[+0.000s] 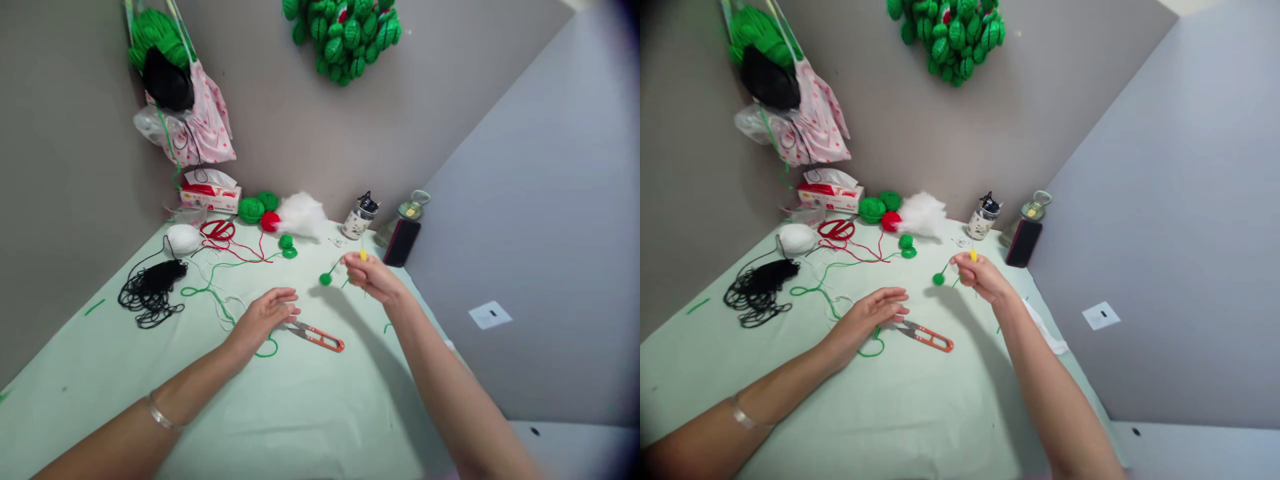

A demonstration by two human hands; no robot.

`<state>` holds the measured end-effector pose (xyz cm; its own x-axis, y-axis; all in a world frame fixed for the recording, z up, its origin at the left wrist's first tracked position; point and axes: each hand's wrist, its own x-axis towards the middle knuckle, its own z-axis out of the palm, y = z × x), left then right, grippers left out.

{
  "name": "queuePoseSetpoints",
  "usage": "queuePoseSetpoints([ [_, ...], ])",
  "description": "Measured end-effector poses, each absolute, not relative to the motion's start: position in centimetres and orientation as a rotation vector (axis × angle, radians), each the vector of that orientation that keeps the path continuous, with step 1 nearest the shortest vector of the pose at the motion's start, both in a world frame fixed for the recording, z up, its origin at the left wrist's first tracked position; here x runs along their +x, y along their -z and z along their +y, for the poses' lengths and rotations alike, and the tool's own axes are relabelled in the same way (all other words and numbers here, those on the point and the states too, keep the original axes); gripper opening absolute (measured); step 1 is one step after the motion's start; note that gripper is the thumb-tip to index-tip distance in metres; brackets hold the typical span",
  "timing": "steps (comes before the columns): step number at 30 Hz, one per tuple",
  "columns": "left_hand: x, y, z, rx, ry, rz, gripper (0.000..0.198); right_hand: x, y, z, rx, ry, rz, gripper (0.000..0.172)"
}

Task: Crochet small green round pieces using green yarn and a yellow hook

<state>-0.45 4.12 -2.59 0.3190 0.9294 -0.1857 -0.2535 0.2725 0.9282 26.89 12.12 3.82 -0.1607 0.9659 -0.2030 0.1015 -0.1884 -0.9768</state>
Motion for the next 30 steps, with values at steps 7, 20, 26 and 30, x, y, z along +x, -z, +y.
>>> queuePoseSetpoints([
  [7, -0.7, 2.6, 4.4, 0.977, -0.912, 0.952, 0.033, 31.6, -5.5, 17.9, -1.691, -0.962, -1.313, 0.032],
  [20, -1.1, 2.3, 5.3, 0.943, -0.850, 1.007, 0.025, 30.7, -3.5, 18.8, -2.057, -0.225, -1.854, 0.027],
  [26, -1.2, 2.2, 5.6, 0.902, -0.830, 1.009, 0.021, 27.0, -1.7, 18.8, -1.837, -0.504, -2.269, 0.006],
  [30, -1.0, 2.4, 5.5, 0.876, -0.843, 0.996, 0.017, 26.9, -3.3, 20.4, -1.673, -0.693, -2.243, 0.010],
])
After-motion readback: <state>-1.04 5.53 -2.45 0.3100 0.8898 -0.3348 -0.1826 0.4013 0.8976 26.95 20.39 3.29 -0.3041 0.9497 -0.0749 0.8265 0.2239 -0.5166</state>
